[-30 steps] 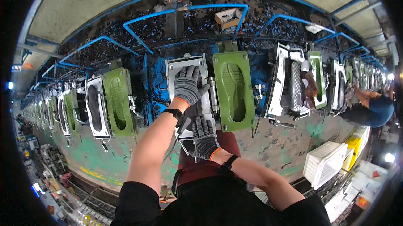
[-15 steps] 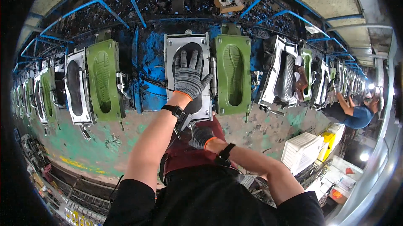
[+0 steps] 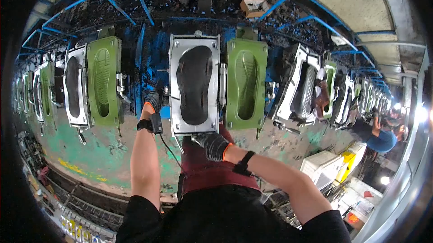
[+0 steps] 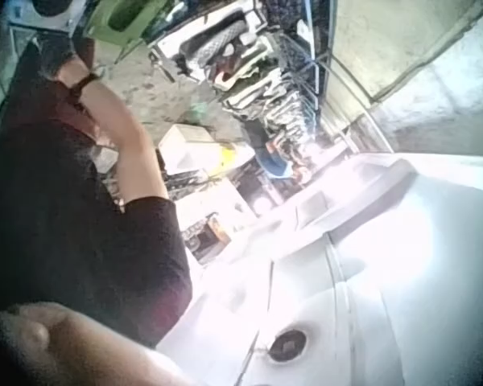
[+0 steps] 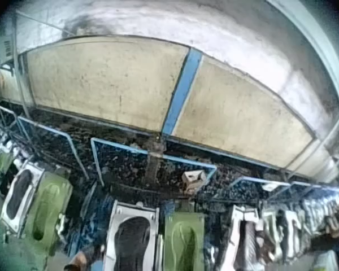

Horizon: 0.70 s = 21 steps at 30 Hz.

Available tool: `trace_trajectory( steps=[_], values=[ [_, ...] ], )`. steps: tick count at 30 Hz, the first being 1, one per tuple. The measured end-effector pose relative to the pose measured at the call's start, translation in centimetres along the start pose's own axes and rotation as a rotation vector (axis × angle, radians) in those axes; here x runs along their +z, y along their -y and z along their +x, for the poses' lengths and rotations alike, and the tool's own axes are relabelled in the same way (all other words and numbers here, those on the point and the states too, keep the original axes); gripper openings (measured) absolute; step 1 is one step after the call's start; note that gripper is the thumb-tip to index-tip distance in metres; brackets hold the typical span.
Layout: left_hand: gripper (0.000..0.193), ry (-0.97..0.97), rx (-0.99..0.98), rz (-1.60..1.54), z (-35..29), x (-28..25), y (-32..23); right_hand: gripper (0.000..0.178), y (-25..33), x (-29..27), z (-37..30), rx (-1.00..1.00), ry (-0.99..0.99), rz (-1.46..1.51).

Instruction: The recorder is seen placing shoe outsoles and uppers onto an industrial assembly line conveyor for bonding or pressing.

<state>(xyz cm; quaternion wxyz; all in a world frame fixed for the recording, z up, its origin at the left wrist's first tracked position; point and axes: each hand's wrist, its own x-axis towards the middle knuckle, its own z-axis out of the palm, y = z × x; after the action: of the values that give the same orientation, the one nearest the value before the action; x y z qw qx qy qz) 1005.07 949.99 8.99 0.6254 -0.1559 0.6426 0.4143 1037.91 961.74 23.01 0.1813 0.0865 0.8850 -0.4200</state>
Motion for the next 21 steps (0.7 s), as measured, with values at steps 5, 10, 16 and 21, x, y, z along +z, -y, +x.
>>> trace_trajectory(
  steps=[5, 10, 16, 21],
  values=[
    [0.038, -0.663, 0.574, 1.256, 5.1, -2.2, 3.6, 0.070, -2.0, -3.2, -1.0, -0.089, 0.199, -0.137],
    [0.045, -0.188, 1.227, 0.590, -6.4, 25.9, 6.1, 0.042, -9.6, -8.8, -13.9, 0.256, -0.300, 0.000],
    [0.055, 0.308, 1.682, 1.094, -18.1, 59.7, 6.2, 0.016, -21.5, -12.4, -35.2, 0.760, -1.015, 0.206],
    [0.022, 0.302, 1.348, 1.720, -14.5, 74.1, 9.4, 0.061, -30.2, -16.2, -42.4, 0.918, -1.231, 0.350]
  ],
)
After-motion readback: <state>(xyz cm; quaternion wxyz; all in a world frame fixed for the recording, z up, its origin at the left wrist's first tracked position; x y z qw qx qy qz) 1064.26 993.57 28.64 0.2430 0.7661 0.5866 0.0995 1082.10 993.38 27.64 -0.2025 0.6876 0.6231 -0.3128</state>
